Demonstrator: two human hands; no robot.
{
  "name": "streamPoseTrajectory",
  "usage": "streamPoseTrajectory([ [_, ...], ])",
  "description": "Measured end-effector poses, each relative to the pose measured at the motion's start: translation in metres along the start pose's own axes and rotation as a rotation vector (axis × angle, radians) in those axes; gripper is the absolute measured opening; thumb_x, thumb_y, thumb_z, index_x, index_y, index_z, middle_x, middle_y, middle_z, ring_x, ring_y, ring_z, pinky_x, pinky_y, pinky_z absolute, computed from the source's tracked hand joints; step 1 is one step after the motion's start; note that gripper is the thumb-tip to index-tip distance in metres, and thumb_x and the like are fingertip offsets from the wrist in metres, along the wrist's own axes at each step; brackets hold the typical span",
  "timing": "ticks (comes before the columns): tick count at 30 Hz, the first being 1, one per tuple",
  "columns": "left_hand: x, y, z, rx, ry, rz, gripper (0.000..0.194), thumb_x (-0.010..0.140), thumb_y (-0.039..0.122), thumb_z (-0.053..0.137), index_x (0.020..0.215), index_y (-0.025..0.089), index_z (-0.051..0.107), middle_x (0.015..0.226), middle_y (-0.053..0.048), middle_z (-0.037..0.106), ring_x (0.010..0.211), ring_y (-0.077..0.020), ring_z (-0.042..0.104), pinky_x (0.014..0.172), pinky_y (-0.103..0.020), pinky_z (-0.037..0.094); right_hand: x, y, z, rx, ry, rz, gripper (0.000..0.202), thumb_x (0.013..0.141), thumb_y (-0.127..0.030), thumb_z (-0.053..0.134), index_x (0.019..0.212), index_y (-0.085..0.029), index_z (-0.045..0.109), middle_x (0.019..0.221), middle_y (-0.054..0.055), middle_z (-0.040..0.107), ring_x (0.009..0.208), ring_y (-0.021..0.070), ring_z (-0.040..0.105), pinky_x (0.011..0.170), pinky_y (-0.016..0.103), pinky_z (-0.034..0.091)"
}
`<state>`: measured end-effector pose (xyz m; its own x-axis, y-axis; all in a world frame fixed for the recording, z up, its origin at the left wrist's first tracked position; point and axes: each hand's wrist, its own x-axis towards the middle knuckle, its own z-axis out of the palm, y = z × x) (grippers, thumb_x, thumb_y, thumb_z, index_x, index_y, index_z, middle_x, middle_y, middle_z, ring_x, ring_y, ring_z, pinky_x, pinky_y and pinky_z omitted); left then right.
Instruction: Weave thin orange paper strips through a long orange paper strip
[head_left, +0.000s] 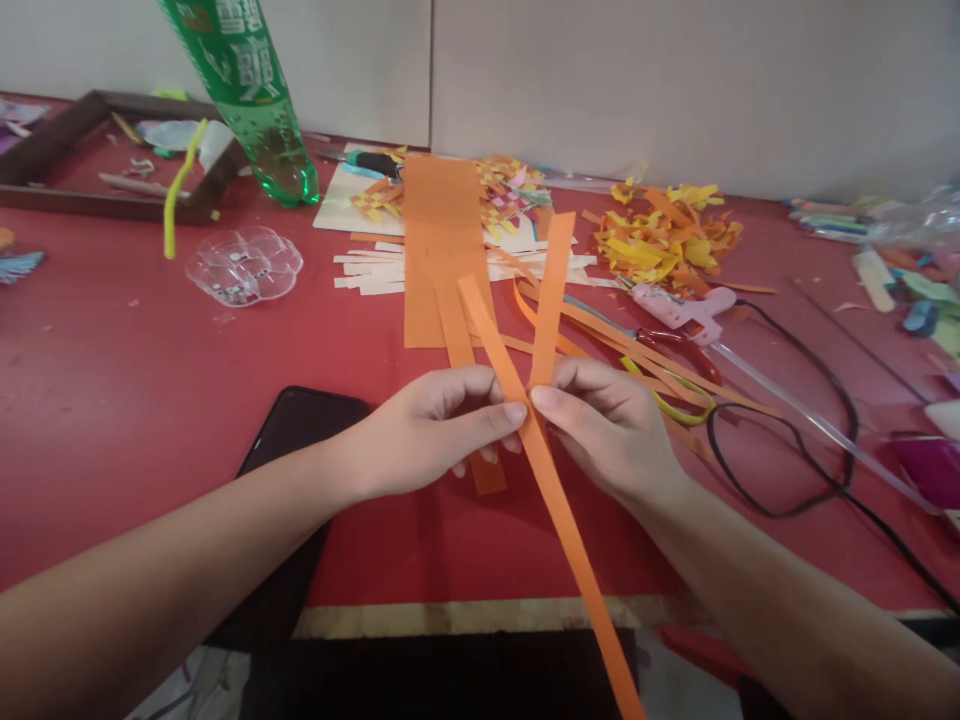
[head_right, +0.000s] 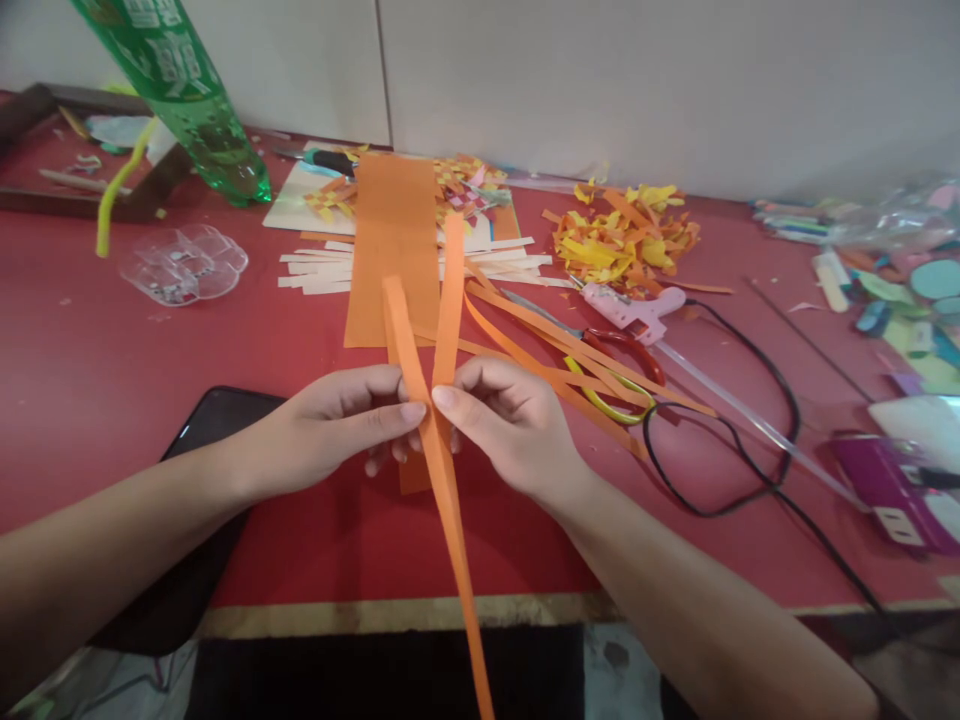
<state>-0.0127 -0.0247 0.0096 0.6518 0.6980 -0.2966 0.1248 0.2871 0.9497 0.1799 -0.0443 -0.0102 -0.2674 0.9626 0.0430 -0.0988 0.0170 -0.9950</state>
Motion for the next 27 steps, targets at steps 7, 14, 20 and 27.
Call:
streamPoseTrajectory([
  [7, 0.0016, -0.0034, -0.0013, 0.077, 0.031, 0.065, 0.025, 0.094, 0.039, 0.054, 0.087, 0.015, 0.058, 0.074, 0.002, 0.055, 0.061, -0.0092, 0.052, 0.053, -0.022, 0.044, -0.0015, 0.0036, -0.0017, 0.061, -0.073, 0.049, 0.016, 0.089, -0.027, 0.068, 0.075, -0.019, 0.065, 0.067, 0.0, 0.064, 0.056, 0.0123, 0.057, 0.053, 0.028, 0.047],
  [14, 0.0011, -0.0031, -0.001, 0.08, 0.061, 0.088, 0.024, 0.094, 0.038, 0.055, 0.084, 0.016, 0.057, 0.071, 0.003, 0.053, 0.058, -0.0088, 0.051, 0.052, -0.023, 0.044, -0.0003, -0.0011, -0.0004, -0.078, -0.021, -0.009, 0.023, 0.088, -0.025, 0.068, 0.067, -0.019, 0.06, 0.059, -0.002, 0.059, 0.052, 0.0108, 0.055, 0.051, 0.026, 0.046],
  [20, 0.0009, -0.0024, -0.0003, 0.026, 0.075, 0.084, 0.025, 0.094, 0.039, 0.055, 0.083, 0.017, 0.057, 0.073, 0.003, 0.054, 0.063, -0.009, 0.052, 0.053, -0.02, 0.045, -0.0007, -0.002, -0.0001, -0.073, 0.014, -0.022, 0.018, 0.088, -0.025, 0.068, 0.071, -0.019, 0.064, 0.064, -0.001, 0.062, 0.054, 0.0109, 0.056, 0.052, 0.026, 0.047],
  [27, -0.001, -0.004, -0.0001, 0.056, -0.026, 0.049, 0.028, 0.094, 0.043, 0.055, 0.084, 0.017, 0.057, 0.074, 0.003, 0.053, 0.064, -0.0093, 0.05, 0.056, -0.022, 0.045, -0.0004, 0.0022, -0.0017, 0.032, 0.014, 0.006, 0.017, 0.088, -0.027, 0.069, 0.073, -0.02, 0.066, 0.064, -0.002, 0.06, 0.055, 0.0115, 0.055, 0.054, 0.027, 0.046],
])
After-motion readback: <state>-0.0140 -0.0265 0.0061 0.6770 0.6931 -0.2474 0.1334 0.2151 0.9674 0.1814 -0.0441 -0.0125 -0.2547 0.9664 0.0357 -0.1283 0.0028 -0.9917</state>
